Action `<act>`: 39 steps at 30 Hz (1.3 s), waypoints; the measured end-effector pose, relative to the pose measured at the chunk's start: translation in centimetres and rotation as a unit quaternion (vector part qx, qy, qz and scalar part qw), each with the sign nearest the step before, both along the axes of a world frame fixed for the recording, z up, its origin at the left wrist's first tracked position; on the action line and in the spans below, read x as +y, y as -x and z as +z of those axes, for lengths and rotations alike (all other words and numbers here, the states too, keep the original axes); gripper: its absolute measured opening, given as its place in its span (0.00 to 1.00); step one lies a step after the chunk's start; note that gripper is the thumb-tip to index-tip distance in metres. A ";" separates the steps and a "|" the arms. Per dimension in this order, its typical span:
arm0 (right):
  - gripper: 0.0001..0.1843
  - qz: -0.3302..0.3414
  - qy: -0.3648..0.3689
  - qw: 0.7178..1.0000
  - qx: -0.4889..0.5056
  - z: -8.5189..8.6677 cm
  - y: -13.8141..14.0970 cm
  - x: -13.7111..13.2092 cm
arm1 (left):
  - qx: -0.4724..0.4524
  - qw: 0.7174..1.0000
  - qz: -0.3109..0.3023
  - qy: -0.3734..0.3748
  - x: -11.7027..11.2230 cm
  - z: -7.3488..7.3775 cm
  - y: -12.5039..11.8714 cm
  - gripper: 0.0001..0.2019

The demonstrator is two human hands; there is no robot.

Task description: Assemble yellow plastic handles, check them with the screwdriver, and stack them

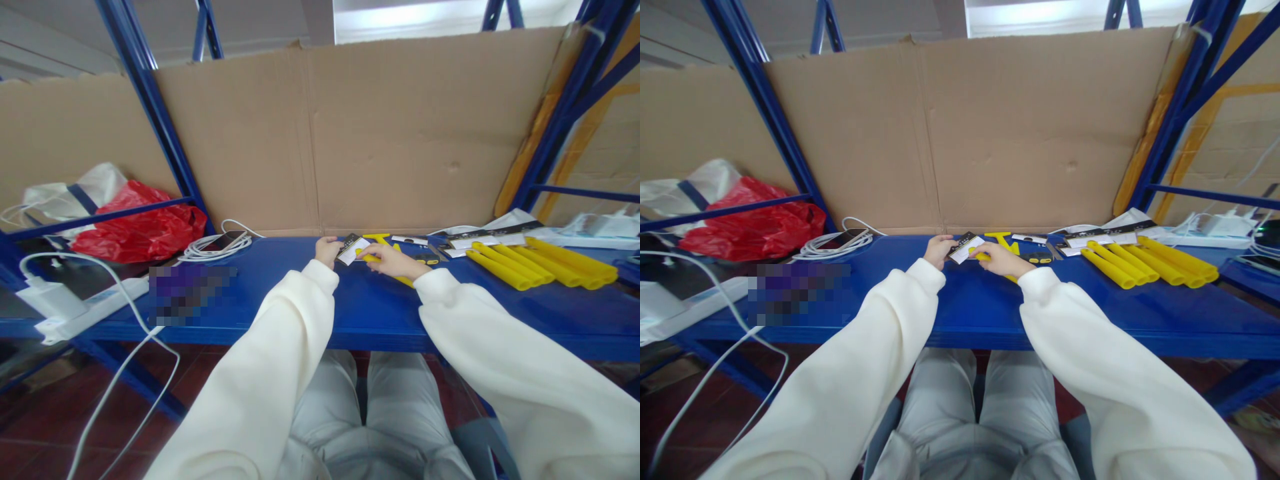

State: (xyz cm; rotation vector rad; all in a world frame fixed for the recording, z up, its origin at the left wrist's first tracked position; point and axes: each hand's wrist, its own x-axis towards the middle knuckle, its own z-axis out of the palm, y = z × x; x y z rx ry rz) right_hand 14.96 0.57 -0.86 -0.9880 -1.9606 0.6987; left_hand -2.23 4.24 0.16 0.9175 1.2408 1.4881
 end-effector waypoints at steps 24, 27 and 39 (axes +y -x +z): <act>0.22 0.007 -0.128 0.982 -0.140 -0.2 0.0 0.1 | 0.006 0.999 0.032 -0.019 -1.2 1.0 -0.3 0.11; 0.23 0.002 -0.171 0.967 -0.187 -0.3 -0.4 0.5 | -0.001 0.998 0.052 -0.044 -1.1 1.0 -0.4 0.11; 0.27 -0.156 -0.211 0.927 -0.267 0.6 -4.6 2.7 | 0.052 0.994 0.070 -0.064 -0.2 0.6 0.1 0.09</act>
